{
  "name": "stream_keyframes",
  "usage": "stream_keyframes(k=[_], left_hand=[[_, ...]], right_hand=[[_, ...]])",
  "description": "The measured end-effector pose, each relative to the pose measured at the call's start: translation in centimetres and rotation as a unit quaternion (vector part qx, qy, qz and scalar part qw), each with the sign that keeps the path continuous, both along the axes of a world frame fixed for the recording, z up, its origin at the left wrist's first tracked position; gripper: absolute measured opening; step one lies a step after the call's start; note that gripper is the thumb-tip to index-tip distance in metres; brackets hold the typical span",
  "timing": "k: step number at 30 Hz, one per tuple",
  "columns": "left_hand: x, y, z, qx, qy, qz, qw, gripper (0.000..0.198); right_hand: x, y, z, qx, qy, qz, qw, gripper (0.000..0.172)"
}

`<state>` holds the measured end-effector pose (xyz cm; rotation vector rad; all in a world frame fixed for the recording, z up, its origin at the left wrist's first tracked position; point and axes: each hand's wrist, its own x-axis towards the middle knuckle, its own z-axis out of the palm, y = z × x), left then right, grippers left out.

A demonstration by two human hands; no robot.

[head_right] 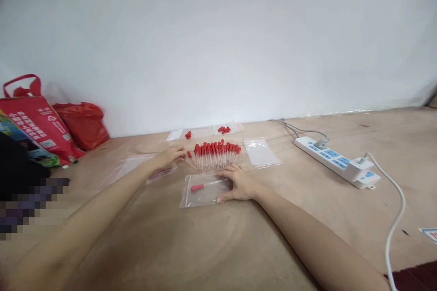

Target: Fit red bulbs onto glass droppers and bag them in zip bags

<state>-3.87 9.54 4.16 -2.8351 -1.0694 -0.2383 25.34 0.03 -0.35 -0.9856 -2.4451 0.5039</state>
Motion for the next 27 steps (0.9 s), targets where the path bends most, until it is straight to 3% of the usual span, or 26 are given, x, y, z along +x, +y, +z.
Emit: stream_keyframes(k=[5,9,12,19,24,27], left_hand=[[-3.3,-4.7,1.3,0.041,-0.044,0.069,0.996,0.014],[-5.0,-9.6,-0.1,0.052,-0.103,0.106,0.988,0.018],[-5.1,-11.9,-1.4,0.048,-0.087,0.106,0.989,0.022],[-3.6,-12.4,-2.0,0.062,-0.07,0.091,0.991,0.021],[-0.6,-12.4,-2.1,0.032,-0.138,0.035,0.989,0.017],[1.2,-12.7,-2.8,-0.012,-0.213,0.044,0.976,0.011]], right_hand=[[0.0,0.0,-0.2,0.002,-0.003,-0.001,1.0,0.071],[0.1,0.0,-0.3,0.006,-0.008,-0.003,1.0,0.071],[0.1,0.0,-0.3,0.008,-0.008,0.003,1.0,0.072],[0.1,0.0,-0.4,0.006,-0.006,-0.007,1.0,0.073],[0.0,-0.1,-0.3,0.004,-0.01,-0.016,1.0,0.075],[0.0,-0.2,-0.3,0.003,-0.006,-0.016,1.0,0.074]])
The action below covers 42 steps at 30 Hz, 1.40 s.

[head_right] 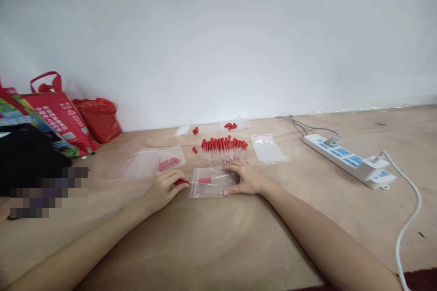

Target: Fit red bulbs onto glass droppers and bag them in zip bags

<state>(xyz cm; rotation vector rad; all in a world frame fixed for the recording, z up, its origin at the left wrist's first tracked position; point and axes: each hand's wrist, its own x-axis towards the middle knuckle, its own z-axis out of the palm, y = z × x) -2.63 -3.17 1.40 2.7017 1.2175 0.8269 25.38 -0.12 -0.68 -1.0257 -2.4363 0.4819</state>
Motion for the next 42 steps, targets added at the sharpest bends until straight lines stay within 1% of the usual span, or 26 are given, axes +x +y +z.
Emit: stream_keyframes(k=[3,6,8,9,11,13,16,17,18,20,22,23,24,26,29,31,32,35,38,40,42], left_hand=[[1.3,-0.3,-0.8,-0.081,-0.116,0.009,0.99,0.004],[2.0,-0.3,-1.3,-0.187,-0.225,0.014,0.956,0.013],[2.1,-0.1,-1.4,-0.235,-0.254,0.023,0.938,0.015],[2.2,0.1,-1.4,-0.251,-0.254,0.022,0.934,0.014],[2.4,0.3,-1.4,-0.263,-0.225,0.015,0.938,0.011],[2.8,0.5,-1.4,-0.253,-0.182,0.023,0.95,0.011],[2.9,1.2,-1.0,-0.218,-0.126,0.067,0.965,0.02],[2.7,1.7,-0.7,-0.21,-0.097,0.064,0.971,0.022],[2.4,2.3,-0.3,-0.203,-0.066,0.055,0.975,0.023],[1.5,4.0,0.7,-0.186,0.031,0.003,0.982,0.019],[0.6,6.3,1.5,-0.149,0.039,0.023,0.988,0.007],[0.3,7.4,1.7,-0.125,0.037,0.04,0.991,0.007],[0.0,8.6,1.7,-0.101,0.038,0.055,0.993,0.013],[-0.2,10.7,1.4,-0.069,0.054,0.057,0.994,0.019],[0.1,13.1,0.6,-0.053,0.099,0.027,0.993,0.018],[0.1,14.0,0.6,-0.05,0.129,0.0,0.99,0.014],[0.0,14.2,0.9,-0.046,0.143,-0.012,0.989,0.012],[-1.1,13.6,2.5,-0.026,0.169,-0.031,0.985,0.01],[-3.7,11.3,4.1,0.002,0.174,-0.017,0.985,0.012],[-5.7,9.0,4.4,0.041,0.168,0.019,0.985,0.016],[-7.2,6.6,4.1,0.069,0.158,0.056,0.983,0.018]], right_hand=[[0.0,0.0,0.0,-0.002,0.006,0.001,1.0,0.074],[0.0,0.0,-0.1,0.0,0.01,0.004,1.0,0.073],[0.0,0.1,-0.1,0.003,0.013,0.005,1.0,0.073],[0.0,0.1,-0.1,0.004,0.014,0.005,1.0,0.073],[0.0,0.1,-0.1,0.004,0.015,0.006,1.0,0.073],[-0.1,0.1,-0.1,0.003,0.016,0.005,1.0,0.073],[-0.1,0.0,-0.2,0.001,0.019,-0.001,1.0,0.072],[-0.1,0.0,-0.2,0.0,0.019,-0.001,1.0,0.072],[-0.1,0.0,-0.2,-0.001,0.02,0.001,1.0,0.072],[-0.1,0.0,-0.2,-0.001,0.02,0.004,1.0,0.072],[0.0,0.0,-0.2,0.0,0.02,0.005,1.0,0.071],[0.0,0.1,-0.2,0.0,0.019,0.006,1.0,0.071],[0.0,0.1,-0.2,0.0,0.018,0.006,1.0,0.071],[0.0,0.2,-0.2,0.001,0.016,0.008,1.0,0.071],[0.0,0.3,-0.3,0.005,0.014,0.009,1.0,0.072],[0.0,0.3,-0.2,0.006,0.013,0.009,1.0,0.072],[0.0,0.3,-0.2,0.005,0.014,0.009,1.0,0.071],[0.0,0.3,-0.2,0.0,0.015,0.011,1.0,0.069],[0.0,0.3,-0.2,-0.001,0.014,0.013,1.0,0.07],[0.0,0.3,-0.2,-0.003,0.014,0.015,1.0,0.072],[0.0,0.3,-0.3,-0.006,0.015,0.015,1.0,0.073]])
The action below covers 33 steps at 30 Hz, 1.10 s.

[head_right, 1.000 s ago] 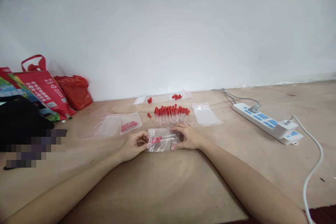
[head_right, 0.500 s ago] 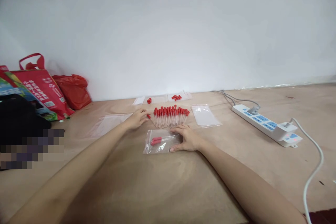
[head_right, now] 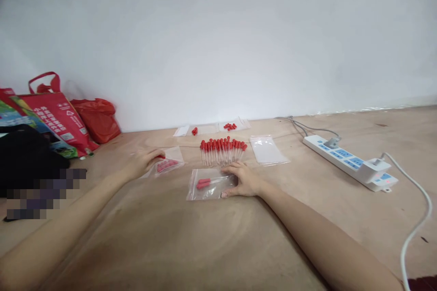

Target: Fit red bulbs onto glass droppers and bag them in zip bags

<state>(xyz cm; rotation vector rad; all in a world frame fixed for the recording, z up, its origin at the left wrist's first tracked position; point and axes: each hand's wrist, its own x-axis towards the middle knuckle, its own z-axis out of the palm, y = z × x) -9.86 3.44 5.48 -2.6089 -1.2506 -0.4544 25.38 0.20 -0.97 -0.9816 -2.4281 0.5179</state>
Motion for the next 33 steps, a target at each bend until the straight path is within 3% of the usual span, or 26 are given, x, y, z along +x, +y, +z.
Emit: stream_keyframes(k=[3,6,18,21,24,26,33], left_hand=[[-0.7,-3.0,-1.2,-0.001,-0.008,0.008,1.0,0.022],[0.2,-4.6,-2.3,-0.023,-0.028,0.014,0.999,0.025],[6.0,-4.7,-3.3,-0.06,-0.119,-0.005,0.991,0.017],[7.9,-4.7,-4.1,-0.11,-0.238,0.011,0.965,0.011],[9.1,-4.8,-5.1,-0.225,-0.367,0.028,0.902,0.016],[9.6,-4.8,-5.6,-0.259,-0.405,0.053,0.876,0.021],[10.8,-4.4,-5.5,-0.256,-0.395,0.085,0.878,0.018]], right_hand=[[0.0,0.0,0.0,0.0,0.003,-0.002,1.0,0.073],[0.0,-0.1,0.0,0.003,0.006,0.001,1.0,0.073],[0.0,-0.3,0.3,0.004,-0.003,-0.002,1.0,0.073],[0.0,-0.3,0.3,0.008,-0.003,-0.001,1.0,0.073],[0.0,-0.2,0.2,0.01,0.002,0.003,1.0,0.073],[0.0,-0.1,0.1,0.012,0.006,0.004,1.0,0.072],[0.0,-0.1,0.1,0.01,0.003,0.003,1.0,0.071]])
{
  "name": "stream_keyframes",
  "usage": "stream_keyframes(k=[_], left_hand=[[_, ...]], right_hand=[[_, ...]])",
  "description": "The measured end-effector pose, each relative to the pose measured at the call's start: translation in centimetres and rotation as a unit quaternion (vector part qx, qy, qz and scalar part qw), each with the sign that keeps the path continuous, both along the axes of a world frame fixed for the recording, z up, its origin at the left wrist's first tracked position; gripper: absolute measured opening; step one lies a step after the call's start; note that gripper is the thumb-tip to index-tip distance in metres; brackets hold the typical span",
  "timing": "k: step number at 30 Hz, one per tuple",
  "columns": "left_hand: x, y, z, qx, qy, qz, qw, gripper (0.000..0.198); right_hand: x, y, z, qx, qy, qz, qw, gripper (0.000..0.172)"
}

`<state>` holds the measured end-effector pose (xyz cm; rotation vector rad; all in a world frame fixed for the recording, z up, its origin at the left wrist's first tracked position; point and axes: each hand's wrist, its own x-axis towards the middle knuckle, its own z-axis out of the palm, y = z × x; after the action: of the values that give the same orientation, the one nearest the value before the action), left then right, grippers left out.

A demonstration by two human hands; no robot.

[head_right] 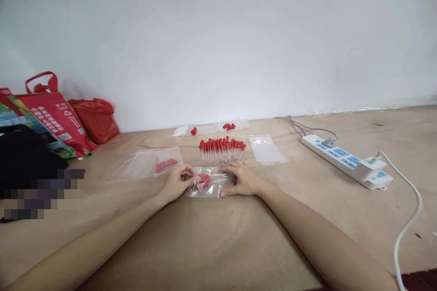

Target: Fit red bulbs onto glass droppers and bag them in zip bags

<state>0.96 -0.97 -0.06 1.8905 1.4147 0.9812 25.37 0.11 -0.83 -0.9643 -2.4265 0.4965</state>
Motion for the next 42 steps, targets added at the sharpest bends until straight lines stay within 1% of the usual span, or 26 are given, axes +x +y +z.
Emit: stream_keyframes(k=[2,6,8,10,12,14,16,18,20,24,27,30,33,36,37,39,42], left_hand=[[0.2,0.2,0.2,-0.011,-0.005,-0.004,1.0,0.019],[0.2,0.3,0.4,-0.053,0.002,-0.076,0.996,0.025],[0.0,0.2,0.1,-0.037,0.025,-0.067,0.997,0.025],[0.0,0.1,-0.2,0.001,0.049,-0.029,0.998,0.017],[-0.3,0.2,-0.4,0.017,0.057,-0.02,0.998,0.013],[-0.8,0.8,-0.2,-0.003,0.055,-0.041,0.998,0.015],[-1.5,2.1,0.4,-0.039,0.056,-0.06,0.996,0.022],[-2.1,4.1,1.2,-0.044,0.065,-0.039,0.996,0.018],[-2.0,6.5,1.7,-0.026,0.071,0.01,0.997,0.012],[0.1,10.9,2.0,-0.003,0.089,0.104,0.991,0.015],[2.1,12.7,1.9,-0.003,0.1,0.143,0.985,0.022],[3.3,13.4,2.0,-0.017,0.088,0.164,0.982,0.027],[3.5,13.8,2.3,-0.035,0.052,0.183,0.981,0.028],[2.6,13.4,3.0,-0.042,-0.012,0.197,0.979,0.028],[2.0,12.8,3.3,-0.04,-0.038,0.2,0.978,0.027],[0.4,11.1,3.7,-0.021,-0.095,0.216,0.972,0.023],[-2.5,7.1,3.8,0.014,-0.171,0.245,0.954,0.017]], right_hand=[[0.0,0.0,0.1,0.0,-0.002,-0.003,1.0,0.071],[0.0,0.0,0.0,0.0,-0.007,0.003,1.0,0.071],[0.0,0.0,0.0,0.001,-0.005,0.003,1.0,0.072],[-0.1,0.0,0.0,0.001,-0.001,0.002,1.0,0.072],[-0.1,0.0,0.1,0.0,0.002,0.001,1.0,0.073],[-0.1,-0.1,0.1,-0.002,0.002,0.0,1.0,0.073],[-0.1,-0.2,0.2,-0.006,0.002,-0.003,1.0,0.072],[-0.1,-0.1,0.2,-0.009,0.002,-0.003,1.0,0.072],[-0.2,0.0,0.1,-0.007,0.004,-0.002,1.0,0.072],[-0.4,0.3,0.1,-0.001,0.014,0.007,1.0,0.07],[-0.5,0.3,0.1,0.004,0.028,0.01,1.0,0.072],[-0.6,0.4,0.0,0.011,0.038,0.015,0.999,0.072],[-0.5,0.4,-0.1,0.013,0.038,0.02,0.999,0.07],[-0.5,0.3,0.0,0.015,0.035,0.016,0.999,0.068],[-0.5,0.3,0.0,0.015,0.036,0.015,0.999,0.067],[-0.5,0.2,0.0,0.015,0.036,0.013,0.999,0.066],[-0.5,0.1,-0.1,0.014,0.036,0.007,0.999,0.064]])
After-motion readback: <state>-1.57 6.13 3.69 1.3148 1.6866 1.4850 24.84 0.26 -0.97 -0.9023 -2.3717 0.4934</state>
